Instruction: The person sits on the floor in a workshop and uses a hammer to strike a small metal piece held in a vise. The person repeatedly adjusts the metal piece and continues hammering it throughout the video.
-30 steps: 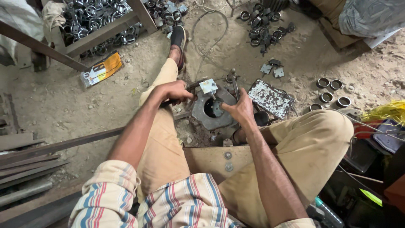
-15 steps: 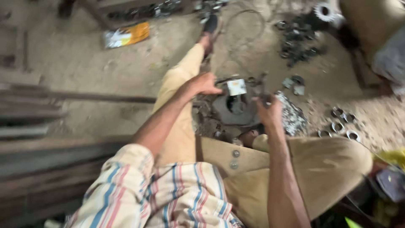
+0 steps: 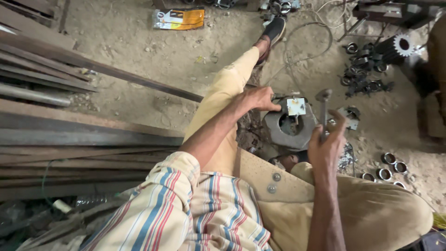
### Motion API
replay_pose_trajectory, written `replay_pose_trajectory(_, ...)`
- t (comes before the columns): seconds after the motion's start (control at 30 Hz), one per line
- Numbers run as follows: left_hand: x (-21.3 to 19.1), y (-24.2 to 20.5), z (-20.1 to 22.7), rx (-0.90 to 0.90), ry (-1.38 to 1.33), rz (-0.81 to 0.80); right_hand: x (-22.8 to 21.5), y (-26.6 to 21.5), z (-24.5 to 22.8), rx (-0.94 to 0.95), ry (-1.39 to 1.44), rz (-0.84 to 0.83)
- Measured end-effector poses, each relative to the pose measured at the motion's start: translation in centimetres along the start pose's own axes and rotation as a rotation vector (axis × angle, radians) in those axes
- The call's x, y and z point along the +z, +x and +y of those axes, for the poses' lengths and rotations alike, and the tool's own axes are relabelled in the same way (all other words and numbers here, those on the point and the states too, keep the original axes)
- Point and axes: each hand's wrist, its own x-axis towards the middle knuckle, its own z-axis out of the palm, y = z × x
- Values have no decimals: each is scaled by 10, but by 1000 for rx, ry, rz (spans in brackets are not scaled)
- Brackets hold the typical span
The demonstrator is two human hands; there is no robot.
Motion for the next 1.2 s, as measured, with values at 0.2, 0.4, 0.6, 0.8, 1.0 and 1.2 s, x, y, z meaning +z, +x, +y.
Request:
replay_pose_trajectory(0.2,-5,-8,6,-59,-14,-11,6,-3,-26,-173,-68,-105)
replay_pose_trajectory(0.4,-4,-9,9,-69,-30,-18,8,0,-31,-90,-89,-253)
replay_pose_trajectory(0.6,-2,-11,6,-37,-21,10,8,5,-16,-52,-103,-314)
replay_pose_trajectory(0.8,-4,-14,7,-29,-101,-22,7,8,-1,34,-135,-424)
replay_pose_trajectory(1.0,-1,-12,5,18,-104,-13,8,9,6,62,-127,-454)
replay_pose_trajectory(1.2,3,-8,2,-8,-109,-39,10,9,10,89,-116,-454)
